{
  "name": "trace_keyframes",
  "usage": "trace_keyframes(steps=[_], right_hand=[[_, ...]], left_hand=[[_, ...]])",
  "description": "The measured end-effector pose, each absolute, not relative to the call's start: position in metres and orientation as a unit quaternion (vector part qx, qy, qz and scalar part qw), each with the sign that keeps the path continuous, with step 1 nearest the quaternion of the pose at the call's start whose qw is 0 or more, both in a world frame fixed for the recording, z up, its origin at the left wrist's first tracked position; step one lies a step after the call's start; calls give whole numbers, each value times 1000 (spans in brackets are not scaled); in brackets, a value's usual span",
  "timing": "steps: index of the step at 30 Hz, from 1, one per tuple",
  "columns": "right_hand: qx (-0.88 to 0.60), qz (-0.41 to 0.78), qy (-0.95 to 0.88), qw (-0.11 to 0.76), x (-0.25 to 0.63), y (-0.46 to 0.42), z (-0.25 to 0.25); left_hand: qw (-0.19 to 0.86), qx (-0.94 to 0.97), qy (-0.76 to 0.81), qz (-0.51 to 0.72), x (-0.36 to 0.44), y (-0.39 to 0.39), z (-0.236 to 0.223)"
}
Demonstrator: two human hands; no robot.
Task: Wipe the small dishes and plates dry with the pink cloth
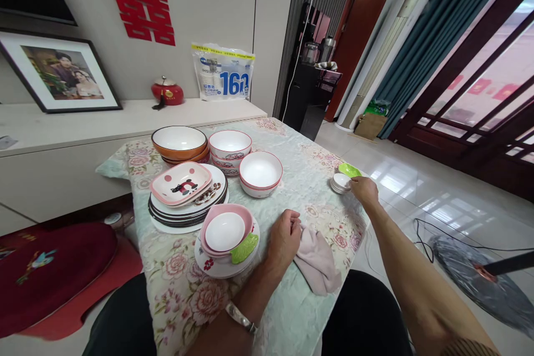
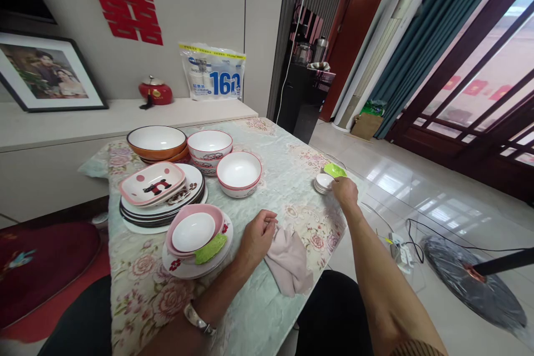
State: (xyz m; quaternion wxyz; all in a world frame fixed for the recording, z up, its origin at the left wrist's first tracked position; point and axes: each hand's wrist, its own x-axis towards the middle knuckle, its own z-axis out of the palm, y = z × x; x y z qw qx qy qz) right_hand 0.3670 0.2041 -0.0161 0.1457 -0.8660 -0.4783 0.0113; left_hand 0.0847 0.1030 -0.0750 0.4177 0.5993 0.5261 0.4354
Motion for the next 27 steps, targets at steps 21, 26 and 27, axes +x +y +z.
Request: trace_keyframes(steps=[21, 26, 27], right_hand=[[-795, -51, -593, 116, 345, 199, -9], [-761, -20, -646, 58, 340, 200, -13], [-760, -16, -647, 52, 340, 200, -13]], left_hand=[[422, 611, 522, 419, 83, 102, -71], [437, 599, 516, 429, 83, 103, -71], [438, 597, 515, 432, 83, 103, -71]])
